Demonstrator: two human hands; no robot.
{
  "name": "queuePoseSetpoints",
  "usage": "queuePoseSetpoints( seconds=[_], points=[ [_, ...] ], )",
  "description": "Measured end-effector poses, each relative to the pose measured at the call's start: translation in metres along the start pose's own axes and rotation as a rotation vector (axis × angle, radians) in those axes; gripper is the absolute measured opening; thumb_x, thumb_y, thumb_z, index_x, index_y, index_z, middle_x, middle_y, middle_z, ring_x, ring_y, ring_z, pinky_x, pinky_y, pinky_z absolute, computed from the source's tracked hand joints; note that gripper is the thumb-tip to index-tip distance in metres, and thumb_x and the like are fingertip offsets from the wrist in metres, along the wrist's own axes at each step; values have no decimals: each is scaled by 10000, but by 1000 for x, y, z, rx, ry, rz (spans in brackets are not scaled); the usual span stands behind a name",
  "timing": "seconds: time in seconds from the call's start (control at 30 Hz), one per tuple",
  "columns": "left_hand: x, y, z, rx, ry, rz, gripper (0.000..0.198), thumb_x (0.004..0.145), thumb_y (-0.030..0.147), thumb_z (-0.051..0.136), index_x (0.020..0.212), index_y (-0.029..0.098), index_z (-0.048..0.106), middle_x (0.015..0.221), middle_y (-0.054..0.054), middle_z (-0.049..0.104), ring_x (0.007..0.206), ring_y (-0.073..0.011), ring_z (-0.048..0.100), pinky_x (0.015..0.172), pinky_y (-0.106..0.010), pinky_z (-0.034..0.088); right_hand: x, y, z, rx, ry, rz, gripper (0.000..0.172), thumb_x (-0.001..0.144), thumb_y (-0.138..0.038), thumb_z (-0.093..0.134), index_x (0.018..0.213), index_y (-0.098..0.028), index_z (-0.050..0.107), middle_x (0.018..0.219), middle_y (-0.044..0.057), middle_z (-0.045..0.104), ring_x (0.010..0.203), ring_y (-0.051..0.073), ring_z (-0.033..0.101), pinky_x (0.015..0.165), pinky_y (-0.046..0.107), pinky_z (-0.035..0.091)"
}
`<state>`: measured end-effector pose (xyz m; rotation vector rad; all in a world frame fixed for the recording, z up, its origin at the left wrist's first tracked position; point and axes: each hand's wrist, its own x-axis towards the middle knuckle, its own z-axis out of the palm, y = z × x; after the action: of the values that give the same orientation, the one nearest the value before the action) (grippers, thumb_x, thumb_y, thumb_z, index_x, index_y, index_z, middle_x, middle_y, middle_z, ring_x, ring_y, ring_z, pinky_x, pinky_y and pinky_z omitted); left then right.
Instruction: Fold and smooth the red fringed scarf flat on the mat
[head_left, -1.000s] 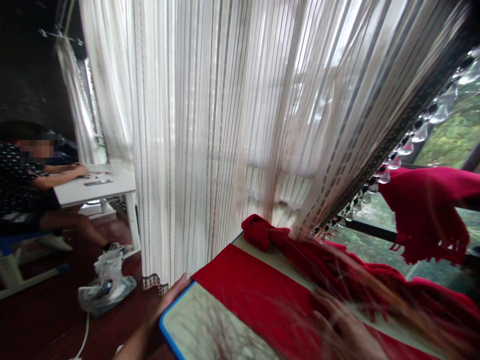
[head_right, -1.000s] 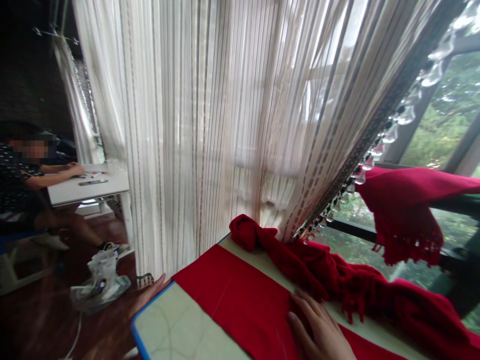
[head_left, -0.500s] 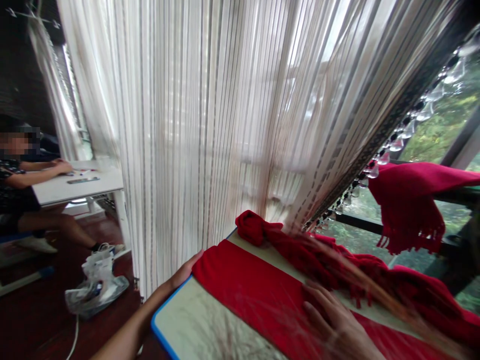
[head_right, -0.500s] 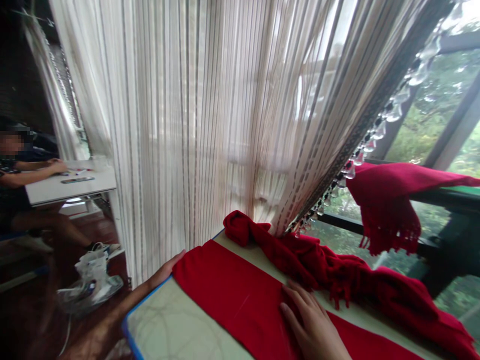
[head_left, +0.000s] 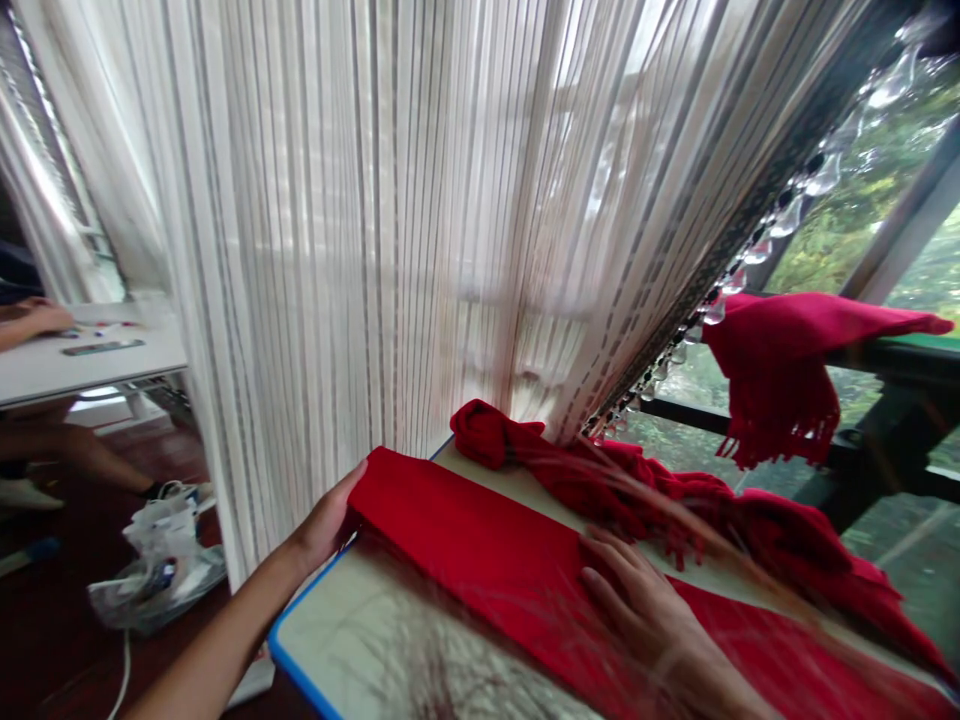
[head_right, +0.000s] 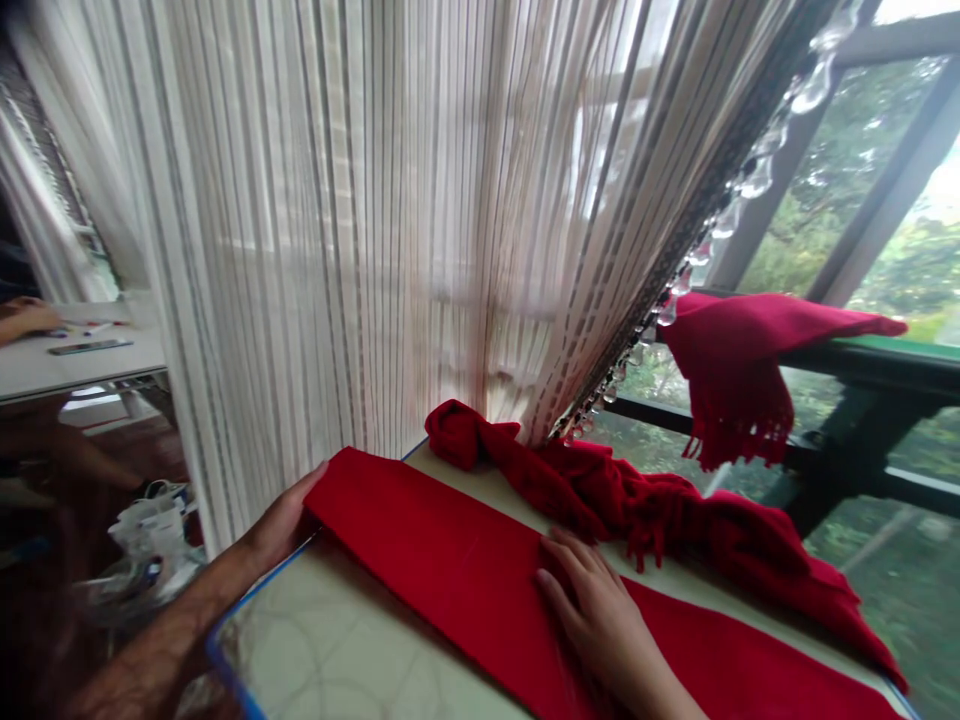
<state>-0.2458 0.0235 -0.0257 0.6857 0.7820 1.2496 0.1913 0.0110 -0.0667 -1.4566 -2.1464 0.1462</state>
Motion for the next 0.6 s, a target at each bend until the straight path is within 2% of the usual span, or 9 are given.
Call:
queuePoseSetpoints(
  seconds=[0.2,0.47,0.6],
  points=[
    [18,5,-5,18,48,71,479,1009,385,607,1409,122,608,1146,-119,788,988,-299,773,882,-363,610,0,-6,-6,-2,-36,33,490,989,-528,457,1359,-266,642,1493,118,604,1409,307,529,1193,516,429],
    [21,-33,-19,-7,56,-35,548,981,425,620,1437,122,591,1146,-122,788,1021,-324,768,977,-425,574,0,-6,-6,-18,-49,39,497,990,-524,453,1369,-261,635,1503,116,596,1408,299,532,1185,484,443],
    [17,-40,-22,-11,42,-71,598,915,453,708,1407,124,621,1112,-124,797,1057,-358,752,987,-449,561,0,-6,-5,-32,-55,48,503,1002,-535,415,1386,-282,621,1526,101,579,1419,282,522,1189,467,440]
  ],
)
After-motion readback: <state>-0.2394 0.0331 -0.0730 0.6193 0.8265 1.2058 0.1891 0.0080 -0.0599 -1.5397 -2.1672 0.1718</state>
